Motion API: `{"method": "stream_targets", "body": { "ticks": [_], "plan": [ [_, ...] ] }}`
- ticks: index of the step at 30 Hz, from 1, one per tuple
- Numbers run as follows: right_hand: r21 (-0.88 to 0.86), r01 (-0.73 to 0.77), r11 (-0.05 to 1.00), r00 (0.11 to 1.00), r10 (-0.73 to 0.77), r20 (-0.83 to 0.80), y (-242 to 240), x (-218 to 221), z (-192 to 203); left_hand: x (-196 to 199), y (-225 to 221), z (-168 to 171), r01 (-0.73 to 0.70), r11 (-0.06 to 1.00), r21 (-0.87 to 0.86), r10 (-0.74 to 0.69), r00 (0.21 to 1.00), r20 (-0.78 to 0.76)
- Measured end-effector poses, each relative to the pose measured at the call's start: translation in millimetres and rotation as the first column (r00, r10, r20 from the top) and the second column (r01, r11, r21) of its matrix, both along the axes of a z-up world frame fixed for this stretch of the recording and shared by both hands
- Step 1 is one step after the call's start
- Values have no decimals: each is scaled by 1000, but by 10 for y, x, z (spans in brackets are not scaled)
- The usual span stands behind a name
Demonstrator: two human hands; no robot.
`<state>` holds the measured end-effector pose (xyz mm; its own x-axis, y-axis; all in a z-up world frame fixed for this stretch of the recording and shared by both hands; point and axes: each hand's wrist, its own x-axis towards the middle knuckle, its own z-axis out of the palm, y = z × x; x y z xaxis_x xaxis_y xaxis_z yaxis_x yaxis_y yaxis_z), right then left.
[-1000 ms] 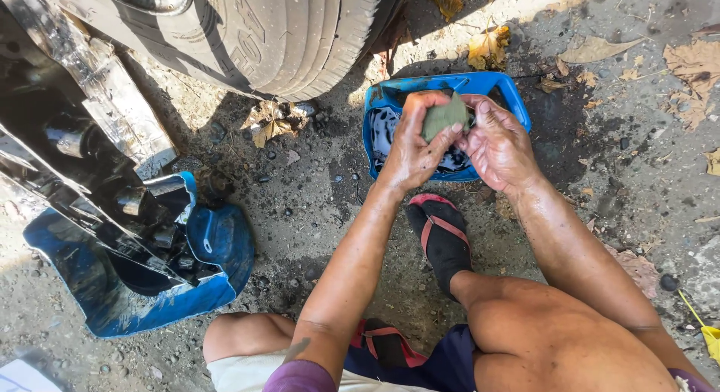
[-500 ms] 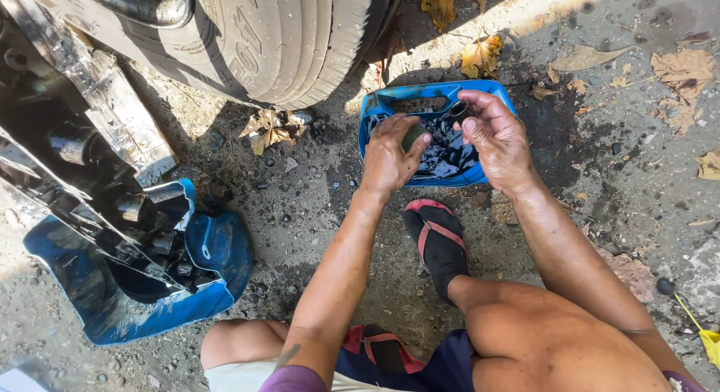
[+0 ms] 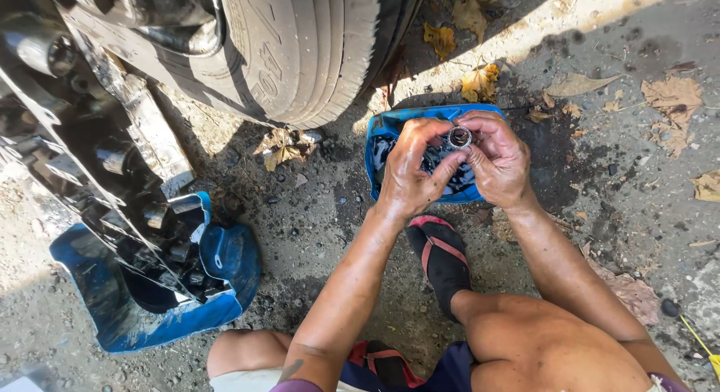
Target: Cleaning and inspecting small engine components in a tray of fluid
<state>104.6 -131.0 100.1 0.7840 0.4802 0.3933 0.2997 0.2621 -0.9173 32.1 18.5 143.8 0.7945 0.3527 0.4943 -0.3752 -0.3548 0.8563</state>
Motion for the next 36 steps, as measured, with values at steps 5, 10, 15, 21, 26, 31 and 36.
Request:
{"method": "stream_targets", "body": {
  "ticks": [5, 10, 15, 21, 26, 31, 36],
  "plan": [
    [-48, 120, 992, 973, -107, 205, 64, -43, 237, -27, -44, 173, -37, 974, 224, 36, 999, 10],
    [-138, 224, 965, 893, -146, 425, 24, -13, 447, -61, -10, 325, 10, 992, 129, -14, 999, 30],
    [-1, 154, 988, 949, -148, 279, -182, 154, 631, -187, 164, 408, -33, 970, 241, 39, 999, -19],
    [-553, 57, 831, 954, 119, 277, -138, 182, -195, -286, 177, 255, -14, 930, 367, 67, 989, -133],
    [-583, 141, 800, 976, -13, 218, -301, 339, -544, -630, 285, 40, 31, 928, 372, 71, 964, -257],
    [-361, 273, 892, 817, -17, 576, -205, 1645, 316, -1013, 377, 14, 51, 946, 319, 75, 926, -370],
    [-331, 605, 724, 514, -38, 857, 427, 2635, 3124, -1372, 457, 152, 55, 960, 273, 101, 843, -528]
  ]
}}
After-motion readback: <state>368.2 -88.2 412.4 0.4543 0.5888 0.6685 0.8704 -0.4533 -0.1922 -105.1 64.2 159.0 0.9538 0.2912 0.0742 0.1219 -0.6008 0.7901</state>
